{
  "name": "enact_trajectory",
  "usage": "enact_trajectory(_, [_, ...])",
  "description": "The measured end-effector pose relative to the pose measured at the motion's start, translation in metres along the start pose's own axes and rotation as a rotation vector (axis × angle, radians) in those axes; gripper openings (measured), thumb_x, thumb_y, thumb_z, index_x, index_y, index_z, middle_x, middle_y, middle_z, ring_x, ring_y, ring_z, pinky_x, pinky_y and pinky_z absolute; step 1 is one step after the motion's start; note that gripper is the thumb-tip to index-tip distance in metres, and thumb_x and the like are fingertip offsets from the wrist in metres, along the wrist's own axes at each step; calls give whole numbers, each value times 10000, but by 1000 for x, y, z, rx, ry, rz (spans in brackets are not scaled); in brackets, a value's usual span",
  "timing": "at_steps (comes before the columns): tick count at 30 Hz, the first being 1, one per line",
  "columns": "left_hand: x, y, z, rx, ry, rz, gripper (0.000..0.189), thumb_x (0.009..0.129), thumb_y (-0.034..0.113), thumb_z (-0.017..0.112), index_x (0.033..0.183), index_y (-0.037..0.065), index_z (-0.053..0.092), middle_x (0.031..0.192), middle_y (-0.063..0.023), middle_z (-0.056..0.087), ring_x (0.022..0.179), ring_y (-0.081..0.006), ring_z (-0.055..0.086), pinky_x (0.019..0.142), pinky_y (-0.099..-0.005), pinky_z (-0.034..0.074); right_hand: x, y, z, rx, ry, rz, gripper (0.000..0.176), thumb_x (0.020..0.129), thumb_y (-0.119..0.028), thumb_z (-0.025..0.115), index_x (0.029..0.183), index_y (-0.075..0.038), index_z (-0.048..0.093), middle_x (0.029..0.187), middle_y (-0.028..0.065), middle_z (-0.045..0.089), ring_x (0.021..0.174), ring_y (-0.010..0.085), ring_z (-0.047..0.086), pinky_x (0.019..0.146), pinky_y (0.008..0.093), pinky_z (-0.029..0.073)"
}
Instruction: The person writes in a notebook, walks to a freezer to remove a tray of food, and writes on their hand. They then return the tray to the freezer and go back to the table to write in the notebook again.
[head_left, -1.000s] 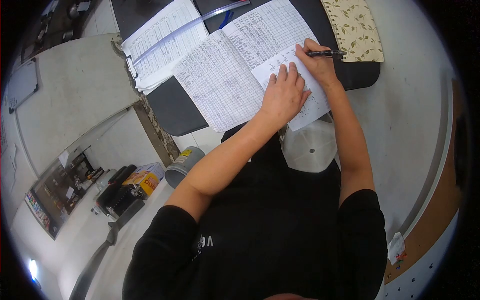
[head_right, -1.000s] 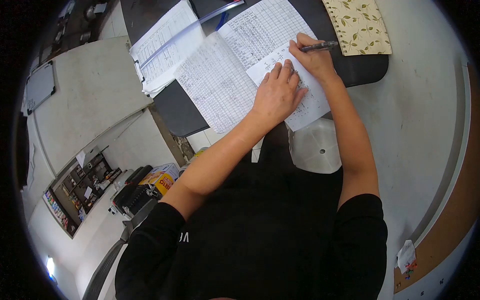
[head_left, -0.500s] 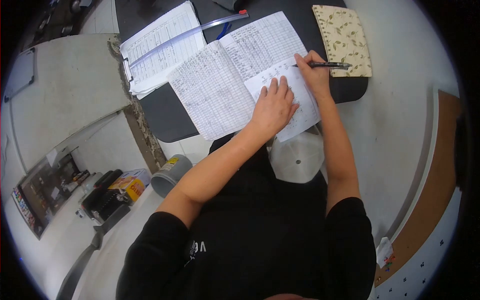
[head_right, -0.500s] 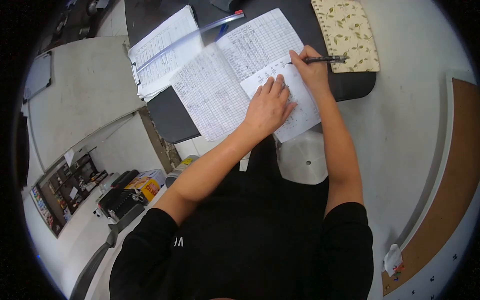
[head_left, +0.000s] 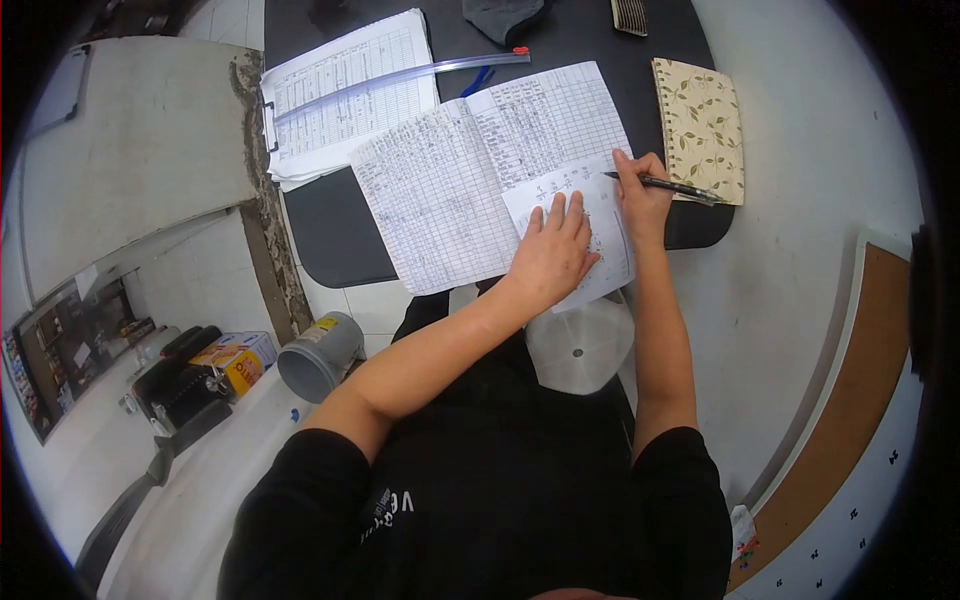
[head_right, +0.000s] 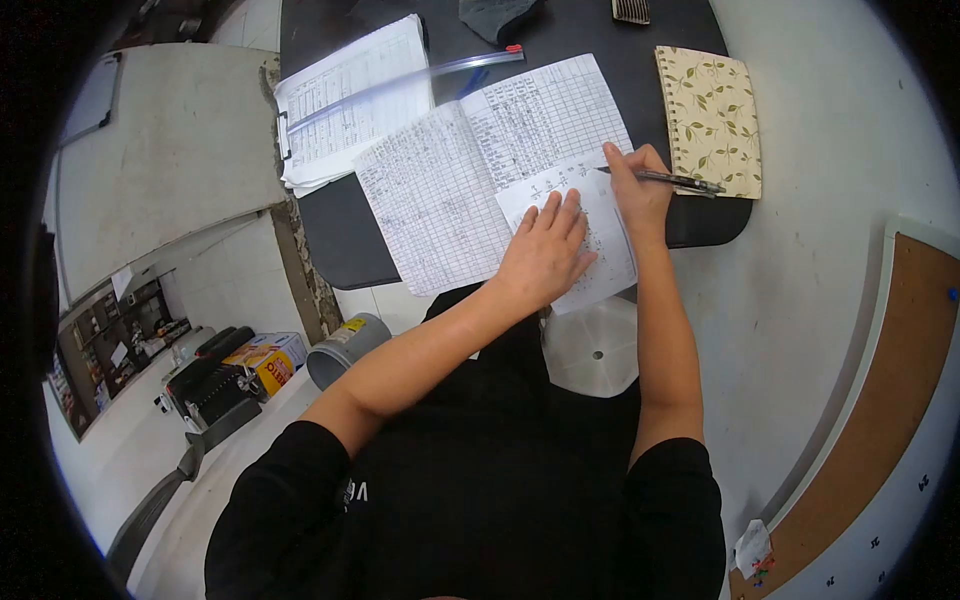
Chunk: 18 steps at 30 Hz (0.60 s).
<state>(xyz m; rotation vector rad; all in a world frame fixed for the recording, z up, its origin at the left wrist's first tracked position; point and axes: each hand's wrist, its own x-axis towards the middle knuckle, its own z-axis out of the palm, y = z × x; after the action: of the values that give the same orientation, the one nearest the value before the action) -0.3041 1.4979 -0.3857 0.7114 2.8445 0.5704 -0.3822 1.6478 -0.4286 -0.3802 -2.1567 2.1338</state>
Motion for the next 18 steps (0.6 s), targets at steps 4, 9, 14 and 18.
enact_trajectory(4, [-3, 0, 1, -23, -10, -3, 515, 845, 345, 600, 1181, -40, 537, 1360, -226, 401, 1256, -381, 395, 983, -521, 381, -9, 10, 8, -66, -64, -58, 310, 842, -99, 691, 657, -80, 443, 530, -21, 456, 426, 38, 395, 391, 199, 299])
enact_trajectory(9, [-4, -1, -4, 37, -34, -12, 508, 846, 348, 599, 1208, -3, 536, 1375, -192, 400, 1279, -346, 377, 982, -602, 333, -8, 14, 11, -45, -58, -21, 320, 844, -100, 688, 651, -87, 434, 516, -25, 435, 414, 37, 388, 382, 198, 291])
enact_trajectory(14, [-7, -4, 0, 11, -46, 8, 518, 858, 350, 587, 1245, 12, 516, 1403, -180, 372, 1308, -327, 349, 983, -639, 296, -4, -3, 6, 180, -5, 143, 339, 851, -107, 682, 649, -100, 410, 513, -27, 417, 396, 43, 382, 356, 200, 274])
enact_trajectory(18, [-8, -4, 0, -7, -50, 12, 522, 863, 352, 582, 1249, 8, 512, 1418, -183, 351, 1321, -327, 333, 984, -644, 290, 1, -3, -6, 148, 6, 95, 346, 855, -117, 680, 652, -104, 401, 520, -27, 413, 395, 45, 385, 346, 204, 268])
